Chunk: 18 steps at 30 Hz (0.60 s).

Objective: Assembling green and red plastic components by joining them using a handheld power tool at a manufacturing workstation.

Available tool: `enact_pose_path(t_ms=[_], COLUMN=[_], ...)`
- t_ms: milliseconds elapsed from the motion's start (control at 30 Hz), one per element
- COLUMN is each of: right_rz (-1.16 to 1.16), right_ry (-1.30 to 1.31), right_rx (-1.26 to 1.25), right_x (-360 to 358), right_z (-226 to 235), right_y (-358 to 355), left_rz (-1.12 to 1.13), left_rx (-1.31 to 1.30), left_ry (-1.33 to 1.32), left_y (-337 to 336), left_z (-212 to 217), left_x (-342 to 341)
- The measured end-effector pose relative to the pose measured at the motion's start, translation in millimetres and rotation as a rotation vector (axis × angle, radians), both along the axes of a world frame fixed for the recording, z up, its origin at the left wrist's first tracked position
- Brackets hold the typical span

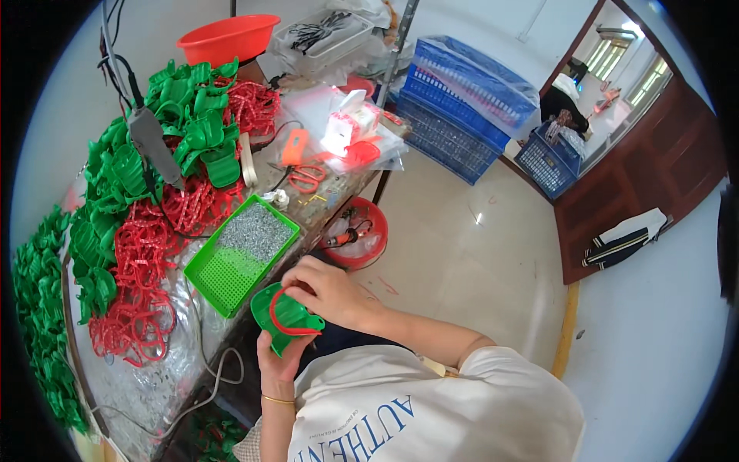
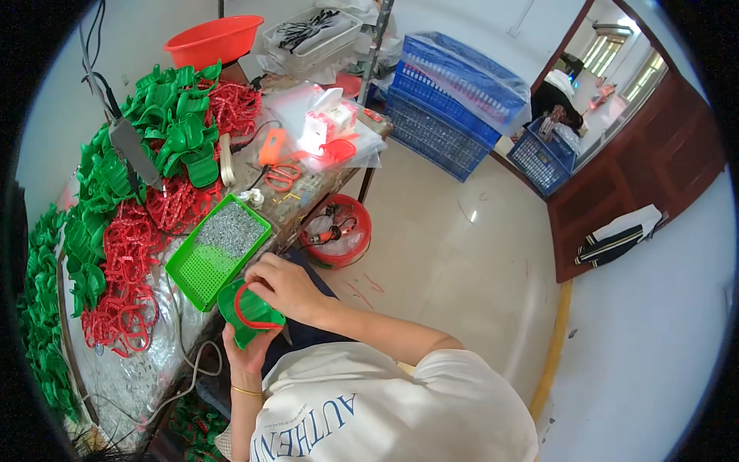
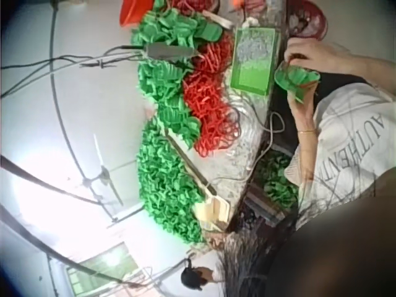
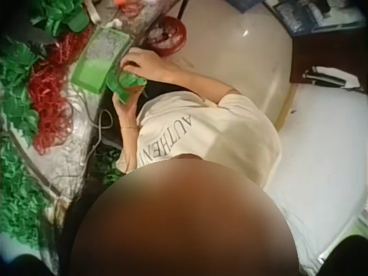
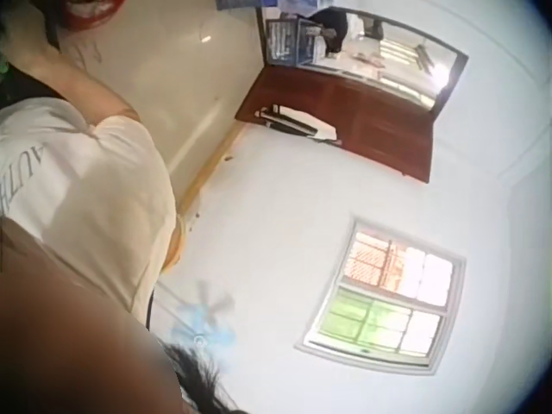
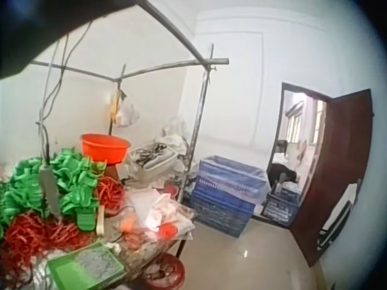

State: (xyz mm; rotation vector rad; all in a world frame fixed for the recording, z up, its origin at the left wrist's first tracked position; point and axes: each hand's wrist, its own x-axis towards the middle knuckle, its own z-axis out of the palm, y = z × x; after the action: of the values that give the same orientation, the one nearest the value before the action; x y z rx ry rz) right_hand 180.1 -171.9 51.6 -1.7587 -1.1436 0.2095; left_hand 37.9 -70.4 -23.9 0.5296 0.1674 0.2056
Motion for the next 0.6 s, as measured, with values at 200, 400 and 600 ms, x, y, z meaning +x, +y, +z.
enact_pose_path(t_ms=[200,400,600], right_rz=[-0.155,-0.101,-0.032], right_ry=[-0.264,-0.239,-0.162], right_rx=[0.048,-0.078,-0.199], right_x=[-4.3,-8.9,-5.2], right_z=[-5.5,-6.5,-18.1], right_y=[12.7,6.5,5.5], left_rz=[0.063,0.106,0.147], left_rx=[-0.091,-0.11,-0.188], left_ry=[-0.004,-0.009,-0.037], left_y=[1.5,-1.9,-5.3], left_z=[1.4,-3.1,-11.9], left_x=[-1.8,-8.5,-10.8])
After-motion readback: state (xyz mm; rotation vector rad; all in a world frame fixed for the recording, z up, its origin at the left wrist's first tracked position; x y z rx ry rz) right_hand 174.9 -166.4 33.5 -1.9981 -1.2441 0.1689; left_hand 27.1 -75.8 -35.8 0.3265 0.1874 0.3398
